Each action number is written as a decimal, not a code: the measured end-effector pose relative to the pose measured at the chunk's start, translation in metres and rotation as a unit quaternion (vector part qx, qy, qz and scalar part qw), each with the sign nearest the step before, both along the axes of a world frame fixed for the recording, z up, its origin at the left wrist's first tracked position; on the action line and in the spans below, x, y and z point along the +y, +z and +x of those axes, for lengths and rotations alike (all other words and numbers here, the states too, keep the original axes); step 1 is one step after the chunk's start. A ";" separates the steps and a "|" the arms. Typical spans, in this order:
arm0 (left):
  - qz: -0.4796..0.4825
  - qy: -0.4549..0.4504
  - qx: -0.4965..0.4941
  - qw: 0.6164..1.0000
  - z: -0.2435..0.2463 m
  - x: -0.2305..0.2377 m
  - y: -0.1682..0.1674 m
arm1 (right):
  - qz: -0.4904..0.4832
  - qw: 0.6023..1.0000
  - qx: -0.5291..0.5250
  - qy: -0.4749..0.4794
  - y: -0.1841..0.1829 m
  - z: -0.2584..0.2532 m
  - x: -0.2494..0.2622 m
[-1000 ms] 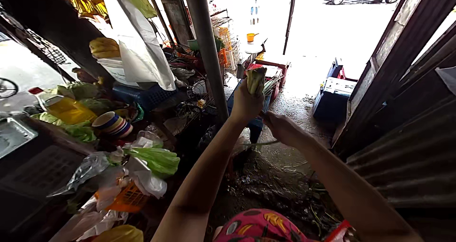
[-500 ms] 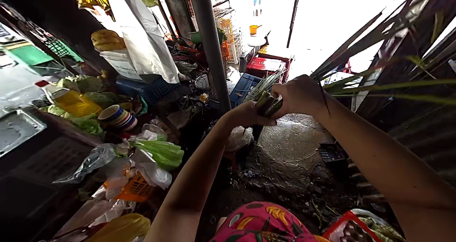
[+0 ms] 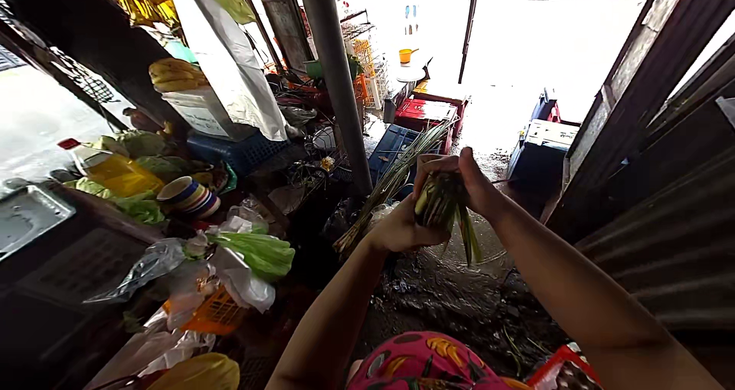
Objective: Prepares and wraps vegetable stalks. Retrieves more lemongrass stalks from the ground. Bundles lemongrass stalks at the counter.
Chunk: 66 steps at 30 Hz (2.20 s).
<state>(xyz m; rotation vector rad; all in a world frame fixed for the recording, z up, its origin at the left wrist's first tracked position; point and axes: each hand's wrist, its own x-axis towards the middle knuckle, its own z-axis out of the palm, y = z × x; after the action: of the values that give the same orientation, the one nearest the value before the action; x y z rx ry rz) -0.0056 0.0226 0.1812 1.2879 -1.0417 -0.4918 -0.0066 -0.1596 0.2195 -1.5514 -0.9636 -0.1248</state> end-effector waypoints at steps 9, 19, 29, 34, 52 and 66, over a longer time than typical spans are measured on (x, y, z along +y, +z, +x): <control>0.037 0.210 0.052 0.976 -0.006 -0.025 0.001 | 0.022 0.971 -0.044 -0.233 -0.010 0.002 0.006; 0.057 0.171 -0.090 0.980 0.012 -0.040 0.017 | 0.102 0.986 -0.016 -0.134 0.001 0.012 -0.003; -0.008 0.264 0.051 0.963 0.043 -0.038 0.019 | 0.053 0.960 0.264 -0.079 -0.072 0.007 -0.017; -0.019 0.291 0.078 0.953 0.048 -0.037 0.016 | 0.064 0.940 0.324 -0.079 -0.095 0.002 0.000; 0.079 0.389 -0.117 0.910 0.051 -0.029 -0.001 | -0.286 0.913 0.260 -0.127 -0.065 0.000 -0.012; 0.071 0.153 0.104 0.980 0.039 -0.011 -0.012 | -0.410 0.830 -0.250 -0.286 -0.007 0.026 -0.050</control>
<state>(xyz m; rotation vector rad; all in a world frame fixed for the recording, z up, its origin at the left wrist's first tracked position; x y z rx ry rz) 0.0333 0.0113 0.1691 1.4602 -0.6275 -0.4595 0.0190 -0.2092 0.2126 -2.6815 -0.9655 -0.6345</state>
